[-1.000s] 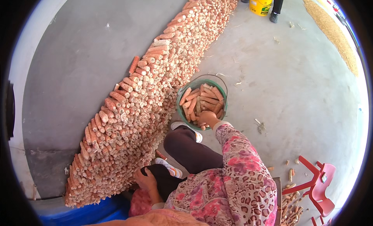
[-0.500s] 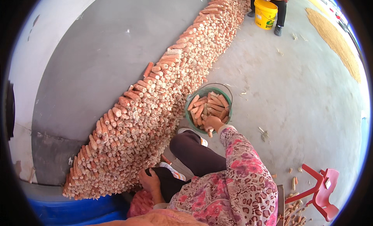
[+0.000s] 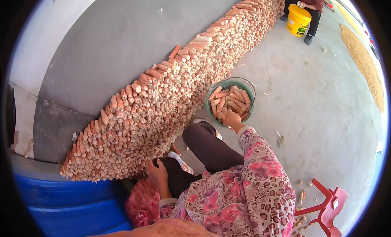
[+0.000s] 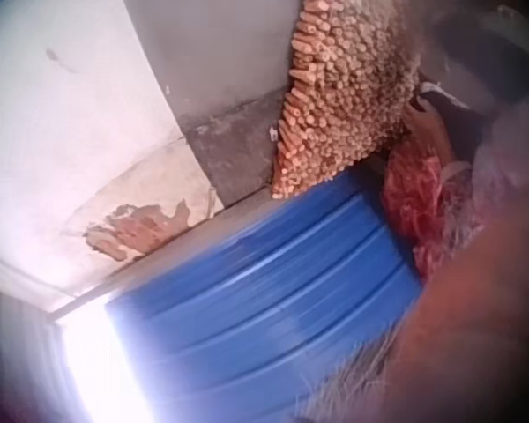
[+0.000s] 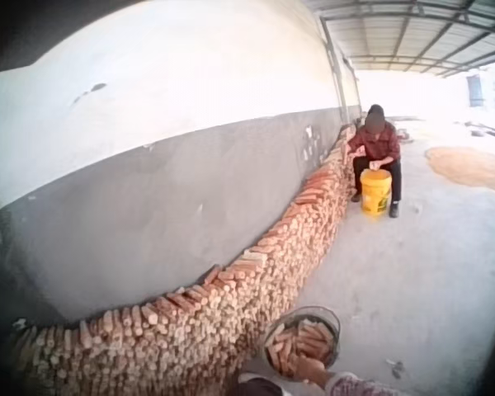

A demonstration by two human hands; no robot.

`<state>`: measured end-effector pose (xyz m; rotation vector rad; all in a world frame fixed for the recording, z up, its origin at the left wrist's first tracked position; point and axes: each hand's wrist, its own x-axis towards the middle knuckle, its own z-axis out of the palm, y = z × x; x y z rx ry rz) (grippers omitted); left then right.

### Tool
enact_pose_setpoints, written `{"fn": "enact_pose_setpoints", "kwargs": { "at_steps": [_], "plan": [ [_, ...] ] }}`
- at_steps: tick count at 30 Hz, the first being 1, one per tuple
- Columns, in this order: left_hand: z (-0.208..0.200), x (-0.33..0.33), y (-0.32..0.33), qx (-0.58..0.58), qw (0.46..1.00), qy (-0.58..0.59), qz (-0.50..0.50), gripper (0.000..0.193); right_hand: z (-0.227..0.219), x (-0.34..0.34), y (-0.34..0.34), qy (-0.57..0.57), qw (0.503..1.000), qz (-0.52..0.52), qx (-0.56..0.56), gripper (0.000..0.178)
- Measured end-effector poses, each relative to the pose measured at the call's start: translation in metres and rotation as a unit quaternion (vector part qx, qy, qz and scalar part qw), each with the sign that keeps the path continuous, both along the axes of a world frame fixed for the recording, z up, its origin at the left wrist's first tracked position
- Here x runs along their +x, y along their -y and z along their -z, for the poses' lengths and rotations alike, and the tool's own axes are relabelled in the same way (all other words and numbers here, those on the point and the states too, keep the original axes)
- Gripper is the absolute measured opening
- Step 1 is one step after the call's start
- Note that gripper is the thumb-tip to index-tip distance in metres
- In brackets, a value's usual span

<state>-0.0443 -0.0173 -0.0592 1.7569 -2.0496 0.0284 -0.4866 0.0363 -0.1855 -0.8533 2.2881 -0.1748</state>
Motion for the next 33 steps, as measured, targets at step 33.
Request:
{"fn": "enact_pose_setpoints", "kwargs": {
  "at_steps": [33],
  "plan": [
    [-0.103, -0.095, -0.078, 0.369, 0.524, -0.714, 0.280, 0.065, -0.248, 0.165, -0.054, 0.346, 0.819, -0.167, -0.426, 0.076]
  ]
}}
